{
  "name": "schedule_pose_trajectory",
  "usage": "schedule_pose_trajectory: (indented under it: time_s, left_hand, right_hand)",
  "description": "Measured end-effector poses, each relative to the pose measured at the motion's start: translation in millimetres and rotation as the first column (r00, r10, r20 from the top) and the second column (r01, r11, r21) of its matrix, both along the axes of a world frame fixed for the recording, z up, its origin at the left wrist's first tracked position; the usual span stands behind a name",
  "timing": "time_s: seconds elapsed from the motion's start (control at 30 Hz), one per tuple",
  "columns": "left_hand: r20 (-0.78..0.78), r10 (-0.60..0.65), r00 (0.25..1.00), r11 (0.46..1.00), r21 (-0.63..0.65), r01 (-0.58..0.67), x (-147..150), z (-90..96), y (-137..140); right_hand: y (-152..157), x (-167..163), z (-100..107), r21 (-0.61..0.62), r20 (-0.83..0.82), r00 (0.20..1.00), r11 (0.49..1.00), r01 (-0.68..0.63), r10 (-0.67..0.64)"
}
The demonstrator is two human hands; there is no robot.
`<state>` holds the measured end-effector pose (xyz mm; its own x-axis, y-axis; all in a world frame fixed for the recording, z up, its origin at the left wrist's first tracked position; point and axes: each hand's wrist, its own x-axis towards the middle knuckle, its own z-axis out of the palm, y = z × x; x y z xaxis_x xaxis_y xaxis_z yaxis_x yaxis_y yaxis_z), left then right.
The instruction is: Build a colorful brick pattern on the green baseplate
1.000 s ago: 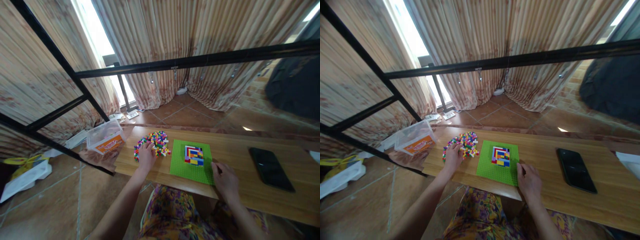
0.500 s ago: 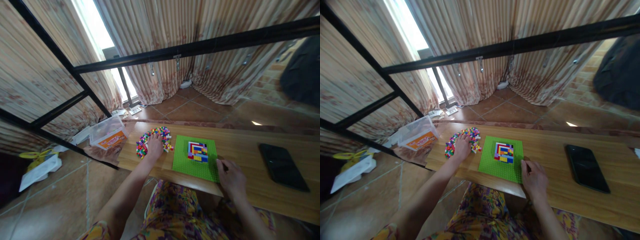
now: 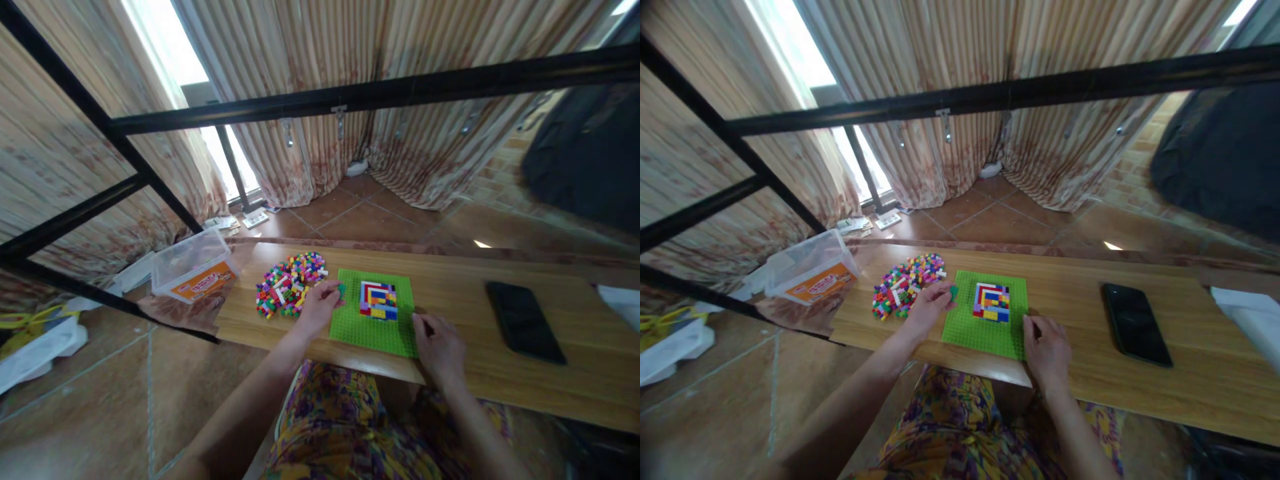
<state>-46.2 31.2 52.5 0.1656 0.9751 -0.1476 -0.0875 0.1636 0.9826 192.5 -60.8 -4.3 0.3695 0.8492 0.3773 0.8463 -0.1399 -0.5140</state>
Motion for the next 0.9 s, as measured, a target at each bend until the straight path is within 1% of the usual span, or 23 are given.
schedule_pose_trajectory:
  time_s: [0.07, 0.1, 0.17, 0.23, 0.33, 0.47, 0.67, 0.8, 0.9]
  left_hand:
    - [0.097, -0.02, 0.995, 0.997, -0.072, 0.027, 6.0, 1.7, -6.1]
    - [0.116, -0.033, 0.993, 0.995, -0.088, 0.044, 8.1, 2.2, -9.0]
    - [0.105, -0.066, 0.992, 0.993, -0.09, 0.076, 11.0, 2.0, -13.5]
    - [0.047, -0.109, 0.993, 0.992, -0.065, 0.112, 13.1, 0.3, -15.8]
    - [-0.092, -0.16, 0.983, 0.986, 0.026, 0.163, 16.5, -3.3, -15.4]
    - [-0.289, -0.179, 0.941, 0.964, 0.14, 0.227, 20.2, -4.7, -12.9]
    - [-0.376, -0.237, 0.896, 0.931, 0.176, 0.32, 21.1, -3.8, -17.1]
    - [-0.445, -0.22, 0.868, 0.915, 0.215, 0.342, 24.8, -6.7, -22.7]
    - [-0.489, -0.217, 0.845, 0.903, 0.228, 0.364, 33.0, -6.3, -26.0]
  right_hand:
    - [0.6, -0.6, 0.8, 0.009, -0.027, 1.0, 1.0, -0.006, 0.006]
    - [0.8, -0.9, 1.3, 0.013, -0.037, 0.999, 1.0, -0.005, 0.006]
    - [1.2, -1.7, 2.4, 0.018, -0.048, 0.999, 1.0, -0.009, 0.01]
    - [1.4, -2.3, 3.2, 0.007, -0.053, 0.999, 1.0, -0.011, 0.011]
    - [1.6, -2.9, 3.7, -0.012, -0.08, 0.997, 1.0, -0.009, 0.008]
    - [1.8, -3.2, 3.8, -0.01, -0.105, 0.994, 1.0, -0.011, 0.01]
    - [2.3, -3.9, 5.4, -0.013, -0.116, 0.993, 1.0, 0.002, -0.003]
    - [2.6, -4.2, 5.9, -0.002, -0.11, 0.994, 1.0, -0.002, 0.001]
    - [3.0, -3.7, 4.8, 0.009, -0.101, 0.995, 1.0, -0.009, 0.01]
